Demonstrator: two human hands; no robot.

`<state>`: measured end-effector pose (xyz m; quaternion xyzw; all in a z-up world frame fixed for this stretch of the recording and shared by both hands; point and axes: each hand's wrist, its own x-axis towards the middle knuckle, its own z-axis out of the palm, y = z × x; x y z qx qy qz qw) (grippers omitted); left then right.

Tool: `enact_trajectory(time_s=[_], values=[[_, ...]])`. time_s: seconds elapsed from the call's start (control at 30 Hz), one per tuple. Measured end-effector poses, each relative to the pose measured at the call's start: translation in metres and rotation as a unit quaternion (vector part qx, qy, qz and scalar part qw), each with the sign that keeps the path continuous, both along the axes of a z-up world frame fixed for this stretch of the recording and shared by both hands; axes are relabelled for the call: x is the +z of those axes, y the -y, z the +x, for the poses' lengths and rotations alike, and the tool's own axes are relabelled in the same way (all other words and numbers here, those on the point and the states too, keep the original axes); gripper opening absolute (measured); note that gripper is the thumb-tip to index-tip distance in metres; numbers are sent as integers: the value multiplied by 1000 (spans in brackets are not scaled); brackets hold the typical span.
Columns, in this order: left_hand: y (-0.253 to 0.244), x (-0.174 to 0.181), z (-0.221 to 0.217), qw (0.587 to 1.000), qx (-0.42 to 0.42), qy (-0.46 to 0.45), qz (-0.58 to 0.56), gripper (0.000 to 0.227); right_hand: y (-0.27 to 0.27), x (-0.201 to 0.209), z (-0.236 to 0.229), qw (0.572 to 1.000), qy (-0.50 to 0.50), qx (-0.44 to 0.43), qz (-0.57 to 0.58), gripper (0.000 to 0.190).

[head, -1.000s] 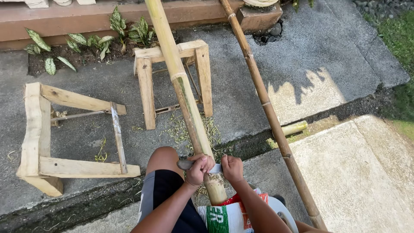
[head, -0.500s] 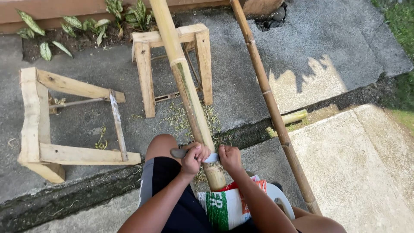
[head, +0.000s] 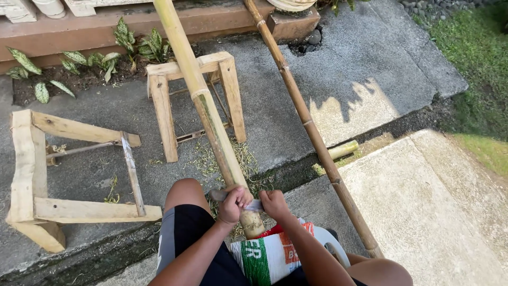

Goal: Scraping the outer skin of a bamboo stalk with a knife.

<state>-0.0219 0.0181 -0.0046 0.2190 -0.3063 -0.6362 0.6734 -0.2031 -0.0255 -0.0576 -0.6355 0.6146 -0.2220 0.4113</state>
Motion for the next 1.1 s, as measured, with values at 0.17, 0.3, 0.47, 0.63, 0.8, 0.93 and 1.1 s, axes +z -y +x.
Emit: enact_trajectory(time_s=[0.17, 0.3, 0.47, 0.63, 0.8, 0.93, 1.1], values=[[26, 87, -22, 945, 40, 310, -95, 32, 19, 104, -10, 979, 36, -94, -175, 44], [28, 109, -56, 783, 80, 527, -321, 30, 7, 51, -80, 958, 226, -136, 115, 54], [-34, 91, -103, 653, 85, 622, -423, 40, -85, 162, -65, 735, 528, -161, 394, 62], [-85, 63, -107, 636, 31, 682, -361, 33, -111, 120, -77, 695, 527, -184, 454, 65], [-96, 78, -96, 585, 49, 733, -344, 37, -110, 117, -78, 743, 471, -144, 452, 57], [-95, 103, -65, 682, -105, 654, -310, 66, -113, 116, -81, 772, 436, -127, 445, 54], [-82, 87, -11, 653, -109, 623, -418, 59, -114, 115, -56, 819, 399, -35, 411, 46]])
